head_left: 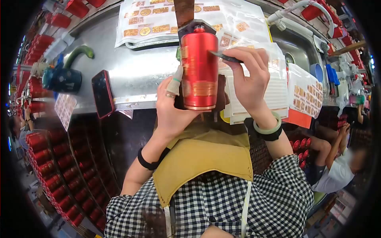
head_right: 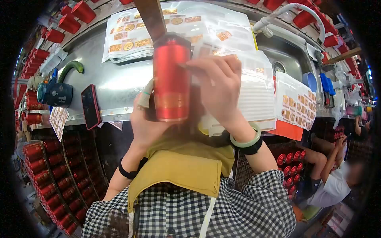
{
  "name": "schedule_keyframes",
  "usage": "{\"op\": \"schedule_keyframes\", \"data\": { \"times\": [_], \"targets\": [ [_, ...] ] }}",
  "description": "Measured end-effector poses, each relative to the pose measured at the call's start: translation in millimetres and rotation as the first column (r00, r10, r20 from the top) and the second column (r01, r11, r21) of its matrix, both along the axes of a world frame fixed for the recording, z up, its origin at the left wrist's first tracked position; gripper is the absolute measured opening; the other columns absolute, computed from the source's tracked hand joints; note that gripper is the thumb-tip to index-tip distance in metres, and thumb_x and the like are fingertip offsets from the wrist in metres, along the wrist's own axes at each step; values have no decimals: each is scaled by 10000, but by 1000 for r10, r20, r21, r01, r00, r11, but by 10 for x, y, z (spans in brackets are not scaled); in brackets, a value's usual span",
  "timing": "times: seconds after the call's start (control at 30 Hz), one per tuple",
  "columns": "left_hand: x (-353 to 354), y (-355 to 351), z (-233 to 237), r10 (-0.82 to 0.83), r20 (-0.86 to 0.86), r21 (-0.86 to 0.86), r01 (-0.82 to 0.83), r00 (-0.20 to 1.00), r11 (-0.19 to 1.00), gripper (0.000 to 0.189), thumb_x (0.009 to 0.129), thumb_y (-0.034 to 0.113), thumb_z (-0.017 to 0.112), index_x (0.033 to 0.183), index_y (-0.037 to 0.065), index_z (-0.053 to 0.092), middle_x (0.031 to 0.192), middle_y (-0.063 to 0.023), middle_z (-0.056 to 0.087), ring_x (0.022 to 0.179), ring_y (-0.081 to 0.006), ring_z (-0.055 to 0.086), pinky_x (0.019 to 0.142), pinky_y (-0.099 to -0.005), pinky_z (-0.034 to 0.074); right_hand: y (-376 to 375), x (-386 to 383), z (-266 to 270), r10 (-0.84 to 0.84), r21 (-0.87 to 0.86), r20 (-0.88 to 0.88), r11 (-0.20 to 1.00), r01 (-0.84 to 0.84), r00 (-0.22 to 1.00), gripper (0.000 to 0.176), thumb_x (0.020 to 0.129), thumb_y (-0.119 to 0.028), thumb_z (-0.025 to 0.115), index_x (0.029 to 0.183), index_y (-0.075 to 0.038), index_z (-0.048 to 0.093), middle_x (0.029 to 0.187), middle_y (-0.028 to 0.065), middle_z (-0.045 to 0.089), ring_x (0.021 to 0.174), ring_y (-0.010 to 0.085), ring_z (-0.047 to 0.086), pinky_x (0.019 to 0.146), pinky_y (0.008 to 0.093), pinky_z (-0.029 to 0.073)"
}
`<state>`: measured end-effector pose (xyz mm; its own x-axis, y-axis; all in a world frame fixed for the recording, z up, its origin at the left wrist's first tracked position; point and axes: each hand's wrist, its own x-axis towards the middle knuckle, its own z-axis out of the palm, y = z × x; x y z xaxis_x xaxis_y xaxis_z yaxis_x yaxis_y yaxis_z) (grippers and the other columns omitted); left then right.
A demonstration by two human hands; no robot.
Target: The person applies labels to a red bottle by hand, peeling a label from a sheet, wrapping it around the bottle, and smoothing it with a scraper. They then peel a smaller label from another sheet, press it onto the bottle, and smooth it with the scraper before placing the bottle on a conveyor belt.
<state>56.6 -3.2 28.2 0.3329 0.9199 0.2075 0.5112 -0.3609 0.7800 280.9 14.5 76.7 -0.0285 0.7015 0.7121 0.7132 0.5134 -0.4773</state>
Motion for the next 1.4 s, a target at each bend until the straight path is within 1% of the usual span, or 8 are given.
{"op": "schedule_keyframes", "data": {
  "times": [0.17,0.2,0.3,0.63,0.77,0.97,1.23,1.4],
  "targets": [
    [86,5,44,117,100,196,-135,988,971,1212,608,343,1016,1566,-55,389,1341,-192,603,1235,-368,576,1059,-456,477,-470,-285,50,407,-45,182,913,-406,895,256,762,7,757,963,-145,794,973,23,767,783,190,610,769,339,443],
    [166,-12,-58,224,464,-297,-88,857,951,1208,593,361,1019,1538,-83,410,1345,-210,608,1251,-380,565,1075,-461,468,-378,-312,142,343,-91,119,938,-334,932,250,763,8,764,970,-130,791,972,37,765,774,204,607,753,348,450],
    [106,-28,19,118,94,-64,-112,989,992,1172,582,377,1019,1499,-89,458,1413,-227,606,1261,-400,592,1123,-467,433,37,-59,135,5,-4,167,1000,-4,986,268,746,-21,785,1001,-101,777,936,74,768,789,225,643,763,358,458],
    [125,-69,69,134,86,329,-155,987,932,1058,622,241,1002,1502,-56,496,1317,-180,668,1190,-347,619,1065,-444,455,68,-72,158,10,27,194,1000,-16,981,208,807,-53,773,1006,-115,785,939,31,769,802,205,635,793,346,436],
    [94,-52,-215,213,253,-163,-175,944,971,1034,644,196,989,1507,-63,479,1399,-204,617,1199,-360,603,1038,-443,480,-359,-248,-36,354,9,280,929,-371,893,241,793,-106,759,1026,-153,796,946,10,765,818,163,618,762,321,443],
    [170,-113,5,177,147,80,-190,973,979,1032,653,221,985,1507,-65,480,1413,-213,618,1187,-374,612,1025,-458,488,82,14,111,-37,-19,168,999,40,985,227,797,-24,771,1015,-87,775,959,47,767,848,222,647,808,356,436],
    [71,-52,-136,101,103,166,-117,990,979,1025,679,248,973,1512,-78,472,1362,-238,645,1107,-371,636,992,-457,494,-483,-227,-15,385,-21,263,919,-394,885,286,760,-165,788,1045,-151,798,1012,-40,766,772,163,569,730,319,407],
    [187,-98,35,165,101,231,-185,981,955,1039,674,295,978,1512,-66,482,1243,-197,673,1060,-360,637,987,-460,488,-26,-58,114,15,82,221,996,-34,975,243,760,-56,770,997,-111,767,957,5,760,796,193,630,721,347,432]
  ]
}}
